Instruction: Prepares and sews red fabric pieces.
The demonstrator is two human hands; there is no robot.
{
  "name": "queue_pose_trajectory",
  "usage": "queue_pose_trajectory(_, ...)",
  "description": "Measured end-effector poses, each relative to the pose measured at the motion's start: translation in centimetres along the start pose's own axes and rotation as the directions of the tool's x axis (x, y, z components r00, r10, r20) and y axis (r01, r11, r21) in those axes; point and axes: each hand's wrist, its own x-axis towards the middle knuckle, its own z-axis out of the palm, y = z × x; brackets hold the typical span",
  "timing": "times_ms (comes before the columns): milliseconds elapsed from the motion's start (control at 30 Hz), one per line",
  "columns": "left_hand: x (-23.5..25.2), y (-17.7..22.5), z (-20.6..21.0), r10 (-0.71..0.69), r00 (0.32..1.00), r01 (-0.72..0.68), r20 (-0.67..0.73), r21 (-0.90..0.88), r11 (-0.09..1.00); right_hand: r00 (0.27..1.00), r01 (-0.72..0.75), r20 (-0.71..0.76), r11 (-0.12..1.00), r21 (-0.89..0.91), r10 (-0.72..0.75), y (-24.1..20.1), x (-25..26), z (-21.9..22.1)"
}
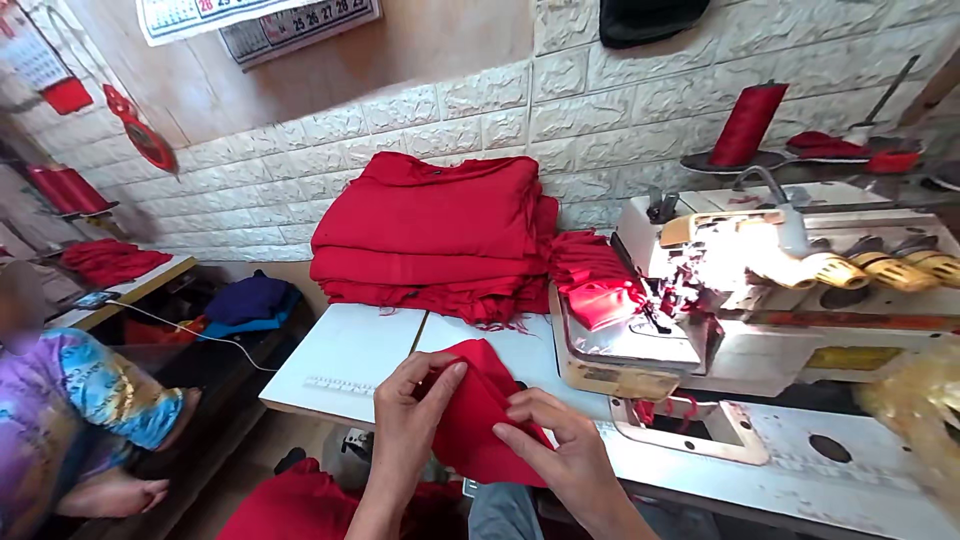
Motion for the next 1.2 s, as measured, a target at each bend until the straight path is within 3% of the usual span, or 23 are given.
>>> queue_pose_trajectory(333,-0.2,-0.5,0.2,-0.058,0.997,0.054,-0.044,-0.103,0.993,0.994,-0.106,-0.022,0.994,0.022,0.107,-0.1,-0.2,-0.2)
queue_pose_trajectory(467,-0.3,-0.5,0.2,-0.059,0.997,0.055,-0.039,-0.104,0.993,0.97,-0.235,-0.046,0.968,0.085,0.239,-0.5,-0.1,0.1)
queue_pose_trajectory(600,-0.4,-0.6,0.0,-0.102,0.995,0.1,-0.005,-0.139,0.985,0.942,-0.336,0.063,0.935,0.112,0.331,-0.4,0.1,-0.4)
queue_pose_trajectory(867,-0.4,-1.9,0.5,-0.19,0.982,0.18,-0.004,-0.303,0.936,0.962,-0.265,0.117,0.951,0.157,0.248,-0.4,-0.1,-1.2)
queue_pose_trajectory(1033,-0.6,-2.0,1.0,-0.243,0.97,0.227,-0.005,-0.337,0.914,0.99,-0.117,0.098,0.985,0.126,0.105,-0.1,-0.1,-1.6)
queue_pose_trajectory(1200,-0.6,-2.4,1.2,-0.201,0.978,0.204,0.054,-0.432,0.878,0.948,0.084,0.305,0.996,0.023,-0.087,-0.7,0.3,-3.4)
